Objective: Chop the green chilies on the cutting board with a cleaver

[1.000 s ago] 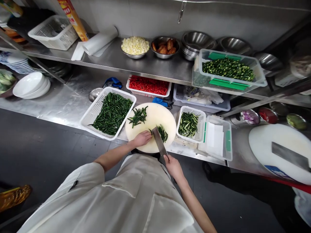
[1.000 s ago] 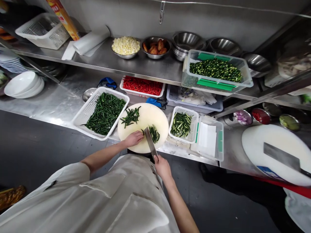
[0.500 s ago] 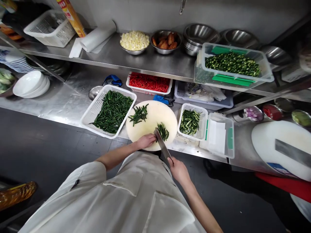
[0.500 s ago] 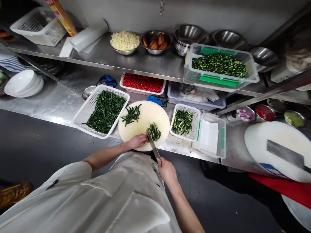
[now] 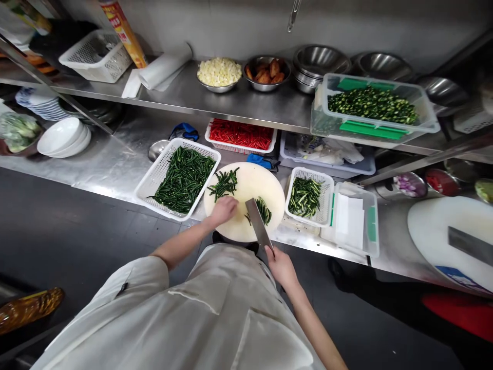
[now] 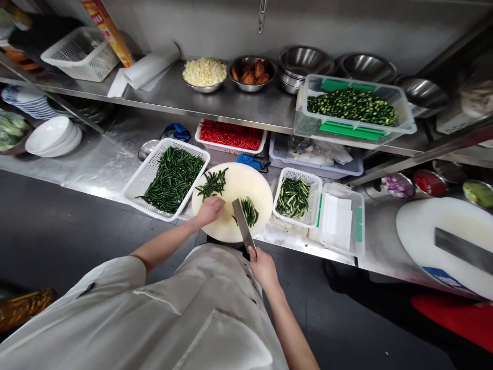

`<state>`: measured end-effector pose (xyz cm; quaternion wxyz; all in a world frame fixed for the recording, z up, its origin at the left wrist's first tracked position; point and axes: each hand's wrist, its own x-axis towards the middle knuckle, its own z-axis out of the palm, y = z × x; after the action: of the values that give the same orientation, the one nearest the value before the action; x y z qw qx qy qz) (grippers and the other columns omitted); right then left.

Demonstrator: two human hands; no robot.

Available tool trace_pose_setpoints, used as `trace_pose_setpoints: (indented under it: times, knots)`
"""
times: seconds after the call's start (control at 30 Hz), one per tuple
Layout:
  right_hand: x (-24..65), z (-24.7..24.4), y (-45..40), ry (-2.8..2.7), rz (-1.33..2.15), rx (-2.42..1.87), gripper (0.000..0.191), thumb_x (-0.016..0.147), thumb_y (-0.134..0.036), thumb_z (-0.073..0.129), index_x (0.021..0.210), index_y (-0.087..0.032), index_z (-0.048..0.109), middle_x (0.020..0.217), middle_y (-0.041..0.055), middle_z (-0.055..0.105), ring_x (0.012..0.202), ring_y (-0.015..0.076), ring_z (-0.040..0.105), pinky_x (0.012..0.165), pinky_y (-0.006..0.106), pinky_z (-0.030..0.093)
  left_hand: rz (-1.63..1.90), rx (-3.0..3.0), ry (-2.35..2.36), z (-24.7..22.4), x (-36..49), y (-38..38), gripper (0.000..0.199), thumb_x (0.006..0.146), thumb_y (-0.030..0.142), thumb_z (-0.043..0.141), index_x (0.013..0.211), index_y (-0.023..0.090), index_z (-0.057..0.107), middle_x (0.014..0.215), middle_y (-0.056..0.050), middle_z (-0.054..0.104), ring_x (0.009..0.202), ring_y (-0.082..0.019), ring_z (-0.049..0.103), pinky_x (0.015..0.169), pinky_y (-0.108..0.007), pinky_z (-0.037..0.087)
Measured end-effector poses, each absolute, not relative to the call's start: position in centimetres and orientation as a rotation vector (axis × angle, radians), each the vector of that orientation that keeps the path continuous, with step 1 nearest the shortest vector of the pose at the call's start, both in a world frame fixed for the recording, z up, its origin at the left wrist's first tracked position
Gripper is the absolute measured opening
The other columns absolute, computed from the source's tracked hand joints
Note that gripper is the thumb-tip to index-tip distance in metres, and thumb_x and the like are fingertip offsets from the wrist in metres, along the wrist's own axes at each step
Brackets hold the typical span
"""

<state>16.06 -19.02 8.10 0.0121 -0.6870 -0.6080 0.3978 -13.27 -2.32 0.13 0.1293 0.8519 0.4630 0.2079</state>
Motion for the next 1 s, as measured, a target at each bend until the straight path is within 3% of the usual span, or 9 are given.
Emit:
trace_pose_setpoints:
  times: [0.13,0.43,0.6,0.8,0.93,1.0]
  knots:
    - [17.0,7.5,-21.1,-1.917,1.387,-2.038,0.049,0.109,-0.051,0.033,0.092,-0.022,0.069,0.094,0.0094,0.079,0.088,0.0253,0.073,0.073,0.029,0.041,0.530,2.361,1.874,0.5,-16.0,-1.1,0.025,0.102,0.022,0.054,0.117,0.017,0.072,0.111,-0.017,0.063,0.115,-0.035,0.057,0.101,-0.053,0.049]
    - [16.6,8.8,-20.7,-2.049,1.164,-2.252,0.045,0.112,-0.044,0.033,0.099,-0.022,0.070,0.090,0.0107,0.078,0.086,0.0255,0.074,0.069,0.028,0.037,0.558,2.537,0.884,-2.6,-10.1,-7.6,0.028,0.108,0.022,0.046,0.121,0.020,0.071,0.120,-0.008,0.071,0.113,-0.021,0.066,0.104,-0.036,0.057]
    - [16.9,10.2,-20.7,-2.090,1.196,-2.264,0.044,0.113,-0.044,0.033,0.102,-0.022,0.070,0.091,0.0107,0.079,0.086,0.0258,0.074,0.069,0.029,0.036,0.594,2.469,0.813,-3.0,-8.9,-7.7,0.027,0.108,0.023,0.048,0.122,0.018,0.071,0.123,-0.011,0.072,0.117,-0.022,0.067,0.108,-0.037,0.056]
    - [13.7,8.1,-18.0,-1.992,1.173,-2.253,0.039,0.112,-0.036,0.036,0.116,-0.018,0.070,0.107,0.0144,0.080,0.095,0.0257,0.075,0.076,0.029,0.041,0.586,2.446,0.773,-3.0,-9.2,-7.2,0.028,0.107,0.023,0.048,0.121,0.017,0.071,0.121,-0.012,0.071,0.114,-0.023,0.066,0.103,-0.038,0.057]
    - [13.0,7.2,-16.6,-1.819,1.152,-2.173,0.043,0.112,-0.040,0.035,0.110,-0.019,0.072,0.110,0.0138,0.080,0.102,0.0260,0.074,0.081,0.028,0.043,0.492,2.577,0.670,-1.8,-10.5,-5.1,0.029,0.107,0.024,0.047,0.122,0.019,0.071,0.122,-0.011,0.069,0.113,-0.023,0.064,0.102,-0.037,0.055]
    - [13.8,7.1,-17.2,-1.784,1.155,-2.144,0.045,0.111,-0.044,0.035,0.105,-0.020,0.073,0.107,0.0131,0.080,0.101,0.0263,0.074,0.080,0.028,0.043,0.454,2.637,0.861,-0.9,-11.7,-3.0,0.029,0.105,0.023,0.050,0.123,0.021,0.072,0.120,-0.012,0.068,0.114,-0.026,0.061,0.102,-0.042,0.052]
